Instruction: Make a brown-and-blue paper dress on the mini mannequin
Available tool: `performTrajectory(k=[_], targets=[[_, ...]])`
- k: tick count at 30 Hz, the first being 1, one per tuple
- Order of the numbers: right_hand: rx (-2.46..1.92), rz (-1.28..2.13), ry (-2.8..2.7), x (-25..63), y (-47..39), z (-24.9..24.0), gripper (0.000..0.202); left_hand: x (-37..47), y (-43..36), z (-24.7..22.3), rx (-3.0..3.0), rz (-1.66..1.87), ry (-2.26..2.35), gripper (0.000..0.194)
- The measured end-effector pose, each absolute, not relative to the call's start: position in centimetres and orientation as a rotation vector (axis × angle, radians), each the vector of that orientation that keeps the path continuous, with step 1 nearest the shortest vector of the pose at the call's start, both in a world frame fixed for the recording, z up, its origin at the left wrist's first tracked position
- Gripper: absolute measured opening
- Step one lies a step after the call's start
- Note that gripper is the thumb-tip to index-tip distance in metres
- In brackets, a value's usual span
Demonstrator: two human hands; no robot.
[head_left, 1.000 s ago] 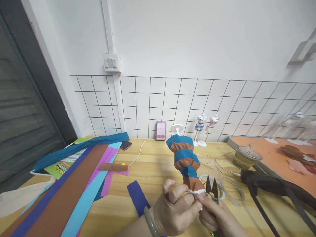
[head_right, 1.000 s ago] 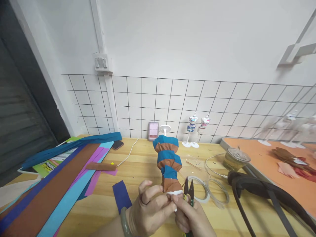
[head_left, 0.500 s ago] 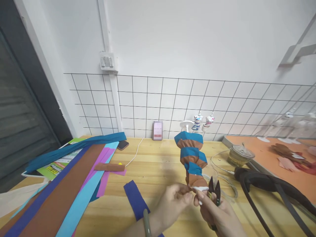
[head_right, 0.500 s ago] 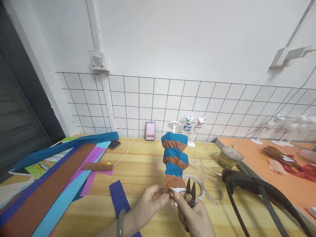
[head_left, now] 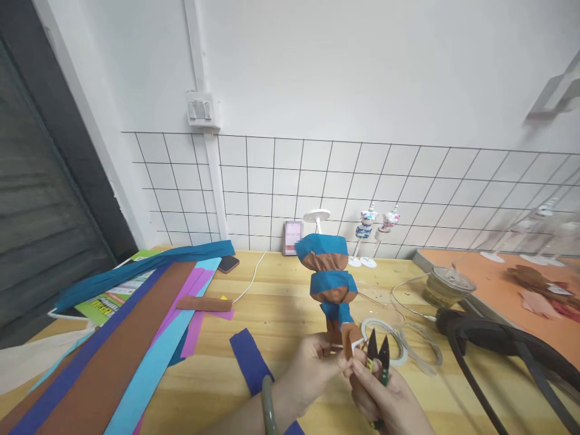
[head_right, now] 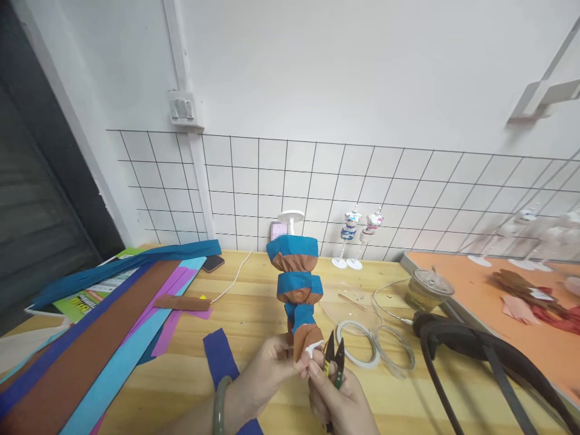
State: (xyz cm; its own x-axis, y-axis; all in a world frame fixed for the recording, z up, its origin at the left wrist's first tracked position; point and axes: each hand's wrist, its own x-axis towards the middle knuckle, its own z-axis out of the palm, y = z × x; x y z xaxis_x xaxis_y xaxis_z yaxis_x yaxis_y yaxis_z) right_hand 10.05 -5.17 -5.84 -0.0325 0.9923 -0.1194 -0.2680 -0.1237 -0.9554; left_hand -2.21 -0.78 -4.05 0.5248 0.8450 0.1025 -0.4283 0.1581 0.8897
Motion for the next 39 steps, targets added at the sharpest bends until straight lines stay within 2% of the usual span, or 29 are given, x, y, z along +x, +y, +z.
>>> performTrajectory(k=[8, 13, 22, 31, 39], targets=[[-1.386, 1.190, -0.986, 9.3, -5.3, -5.9, 0.054, -1.5, -0.8, -4.2, 1.005, 0.954, 0.501, 0.048], [-1.378, 0.887, -1.031, 9.7, -6.1, -5.7, 0.035, -2.1, -0.7, -3.5, 1.017, 1.037, 0.544, 0.034], [-1.446, 0.736, -1.449, 11.3, -6.3, -6.4, 0.038, -2.0, -0.2, -5.5, 0.876, 1.131, 0.670, 0.031], [-1.577, 0.416, -1.666, 10.3, -5.8, -6.1, 0.035, -1.7, -0.3, -5.2, 0.833, 1.223, 0.697, 0.031], [-1.604, 0.315, -1.537, 8.2, -5.5, -5.1, 0.039, -1.5, -0.6, -5.0, 0.811, 1.226, 0.674, 0.030]])
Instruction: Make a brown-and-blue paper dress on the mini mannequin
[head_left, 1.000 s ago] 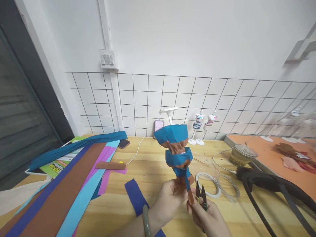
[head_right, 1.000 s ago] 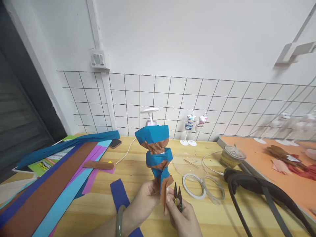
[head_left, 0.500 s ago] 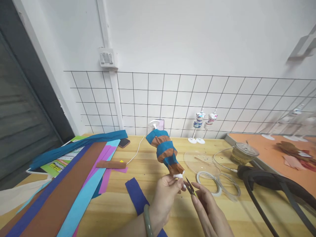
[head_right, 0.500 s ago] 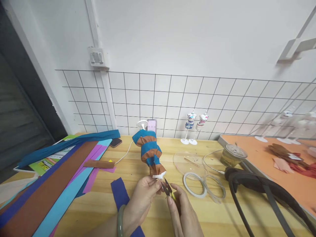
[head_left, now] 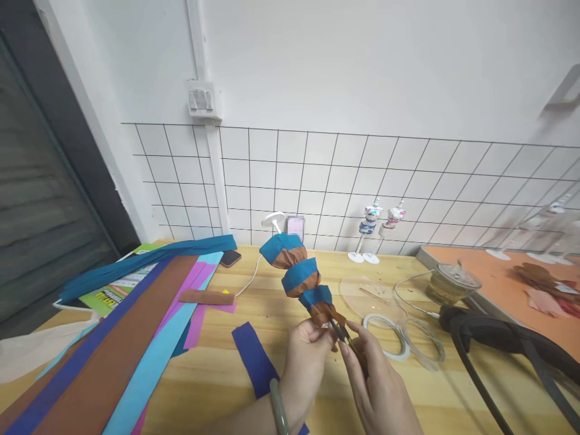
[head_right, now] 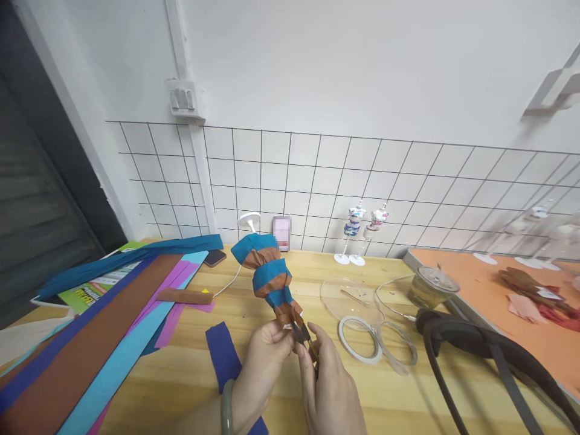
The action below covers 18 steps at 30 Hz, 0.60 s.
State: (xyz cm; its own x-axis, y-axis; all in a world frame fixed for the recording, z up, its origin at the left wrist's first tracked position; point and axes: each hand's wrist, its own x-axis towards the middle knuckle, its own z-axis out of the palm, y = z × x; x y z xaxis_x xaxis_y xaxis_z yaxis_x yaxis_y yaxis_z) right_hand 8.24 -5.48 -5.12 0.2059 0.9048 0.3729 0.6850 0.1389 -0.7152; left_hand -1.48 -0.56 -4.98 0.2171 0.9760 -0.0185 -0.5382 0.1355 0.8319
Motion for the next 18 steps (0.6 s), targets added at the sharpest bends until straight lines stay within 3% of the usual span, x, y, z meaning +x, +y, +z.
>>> performTrajectory(k=[9, 18], targets=[[-1.606, 0.221, -1.727, 8.9, -4.5, -5.6, 0.037, -1.2, -0.5, -5.1, 0.808, 1.218, 0.711, 0.037], [-1.543, -0.014, -1.808, 9.1, -4.4, -5.5, 0.029, -1.1, -1.2, -4.8, 0.823, 1.221, 0.684, 0.031]])
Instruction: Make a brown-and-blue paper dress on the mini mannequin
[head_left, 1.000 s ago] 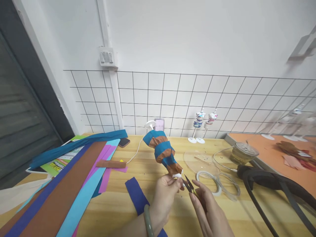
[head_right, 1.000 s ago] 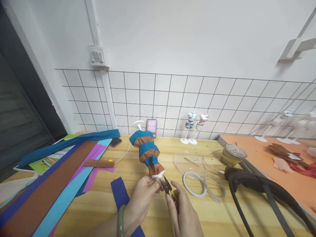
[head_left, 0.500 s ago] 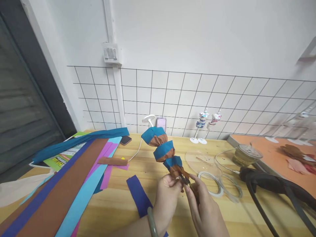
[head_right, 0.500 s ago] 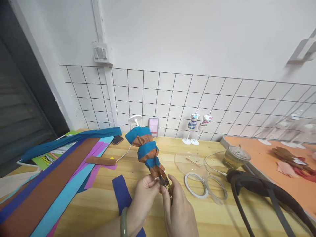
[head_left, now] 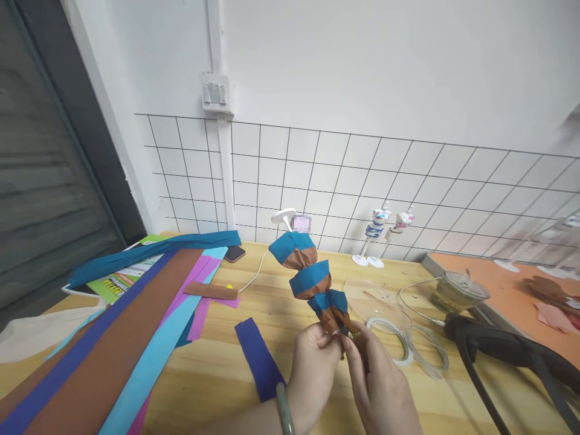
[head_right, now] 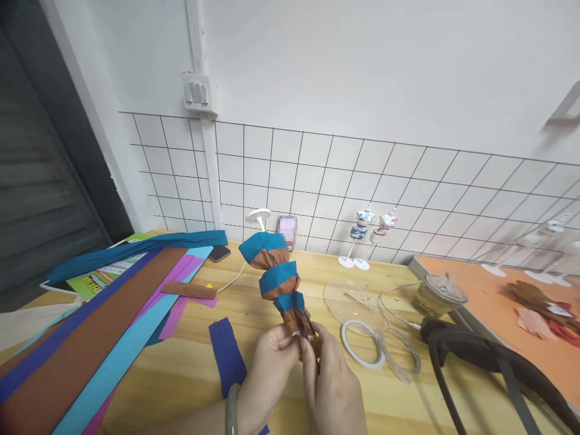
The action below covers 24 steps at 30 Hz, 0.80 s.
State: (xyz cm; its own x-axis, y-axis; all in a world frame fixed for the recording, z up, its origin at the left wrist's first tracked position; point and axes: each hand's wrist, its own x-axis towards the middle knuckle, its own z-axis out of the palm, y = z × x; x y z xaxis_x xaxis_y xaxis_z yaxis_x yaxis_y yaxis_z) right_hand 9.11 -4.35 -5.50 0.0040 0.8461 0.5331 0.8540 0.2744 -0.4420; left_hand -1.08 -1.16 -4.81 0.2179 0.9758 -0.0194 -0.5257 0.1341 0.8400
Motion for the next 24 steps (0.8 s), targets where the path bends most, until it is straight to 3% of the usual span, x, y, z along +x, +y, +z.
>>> performTrajectory(k=[15, 24], targets=[[-1.413, -0.412, -1.799, 8.8, -4.1, -4.8, 0.034, -1.1, -1.4, -4.7, 0.796, 1.248, 0.683, 0.034], [-1.459, -0.317, -1.794, 9.0, -4.0, -5.0, 0.035, -1.0, -1.5, -4.6, 0.770, 1.236, 0.680, 0.037]])
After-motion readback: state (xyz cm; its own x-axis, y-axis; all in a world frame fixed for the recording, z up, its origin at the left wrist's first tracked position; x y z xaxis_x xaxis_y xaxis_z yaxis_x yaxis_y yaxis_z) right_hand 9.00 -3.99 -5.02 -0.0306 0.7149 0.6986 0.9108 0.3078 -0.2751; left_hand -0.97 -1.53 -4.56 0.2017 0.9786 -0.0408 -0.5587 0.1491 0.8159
